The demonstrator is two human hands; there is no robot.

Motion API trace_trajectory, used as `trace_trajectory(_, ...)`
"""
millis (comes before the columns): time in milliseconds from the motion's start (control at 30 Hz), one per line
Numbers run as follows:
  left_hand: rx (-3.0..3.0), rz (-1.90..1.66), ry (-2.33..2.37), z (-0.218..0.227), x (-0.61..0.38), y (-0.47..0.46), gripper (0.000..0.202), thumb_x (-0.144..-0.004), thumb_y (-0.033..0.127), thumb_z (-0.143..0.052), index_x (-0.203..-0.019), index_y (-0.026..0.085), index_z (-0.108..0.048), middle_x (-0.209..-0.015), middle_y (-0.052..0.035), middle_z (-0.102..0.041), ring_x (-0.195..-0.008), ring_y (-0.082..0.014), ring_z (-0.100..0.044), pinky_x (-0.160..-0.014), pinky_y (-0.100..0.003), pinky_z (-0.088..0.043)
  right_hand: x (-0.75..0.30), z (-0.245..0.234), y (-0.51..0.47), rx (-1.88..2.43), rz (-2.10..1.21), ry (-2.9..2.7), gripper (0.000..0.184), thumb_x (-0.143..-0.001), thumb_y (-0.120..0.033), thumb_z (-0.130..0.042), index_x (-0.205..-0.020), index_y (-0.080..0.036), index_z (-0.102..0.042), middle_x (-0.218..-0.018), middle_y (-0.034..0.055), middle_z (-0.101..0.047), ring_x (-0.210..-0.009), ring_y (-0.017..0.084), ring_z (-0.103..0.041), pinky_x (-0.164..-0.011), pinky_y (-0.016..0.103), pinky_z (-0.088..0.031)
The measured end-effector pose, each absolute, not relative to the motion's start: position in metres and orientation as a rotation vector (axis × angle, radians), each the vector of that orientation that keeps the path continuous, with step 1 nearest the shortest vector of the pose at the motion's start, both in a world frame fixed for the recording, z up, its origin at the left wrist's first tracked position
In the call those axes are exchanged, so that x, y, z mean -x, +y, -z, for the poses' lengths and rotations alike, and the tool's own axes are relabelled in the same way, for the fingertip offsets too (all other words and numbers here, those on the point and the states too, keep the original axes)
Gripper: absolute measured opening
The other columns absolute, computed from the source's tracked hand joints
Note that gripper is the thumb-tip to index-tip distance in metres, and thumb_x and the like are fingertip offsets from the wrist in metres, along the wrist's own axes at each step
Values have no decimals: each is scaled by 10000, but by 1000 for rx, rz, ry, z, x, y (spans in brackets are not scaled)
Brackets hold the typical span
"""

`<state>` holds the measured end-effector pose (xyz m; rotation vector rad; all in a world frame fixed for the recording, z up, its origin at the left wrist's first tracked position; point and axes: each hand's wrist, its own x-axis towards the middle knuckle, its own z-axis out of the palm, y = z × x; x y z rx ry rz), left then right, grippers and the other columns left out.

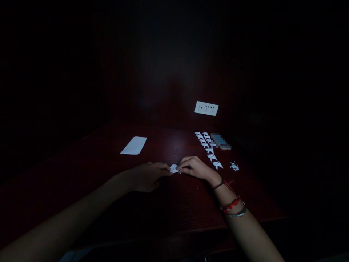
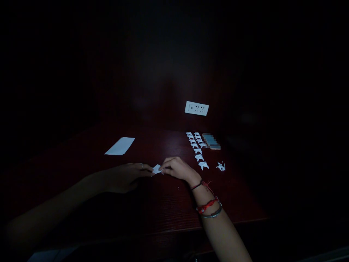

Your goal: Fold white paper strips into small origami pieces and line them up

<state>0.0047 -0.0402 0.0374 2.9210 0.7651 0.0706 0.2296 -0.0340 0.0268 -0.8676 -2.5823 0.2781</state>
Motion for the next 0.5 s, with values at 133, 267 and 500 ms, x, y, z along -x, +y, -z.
trace_trajectory(133,-2908,-81,774,-39,-5,-38,453,-687,99,-394,-1107,264,-441,-1185,14,-415,-1070,-165,-373,-872,-300,-301,-226,-24,-34,877,-203,-2667,188,-763,-177,-457,-883,-165,-600,-825,41,-584,-759,106,-521,-698,205,-370)
trace_trajectory(267,-2918,-88,758,-40,-6,-36,453,-677,76,-393,-1084,262,-466,-1165,13,-438,-1054,-164,-394,-868,-292,-309,-223,-22,-35,901,-140,-2672,191,-767,-161,-443,-877,-155,-600,-812,42,-583,-734,100,-521,-678,194,-368)
trace_trajectory(500,-2951,-129,776,-36,-6,-34,430,-679,73,-401,-1063,252,-476,-1113,2,-470,-1001,-167,-435,-849,-292,-325,-216,-24,-38,969,-125,-2638,205,-744,-116,-447,-866,-161,-606,-800,31,-580,-710,90,-513,-671,189,-362)
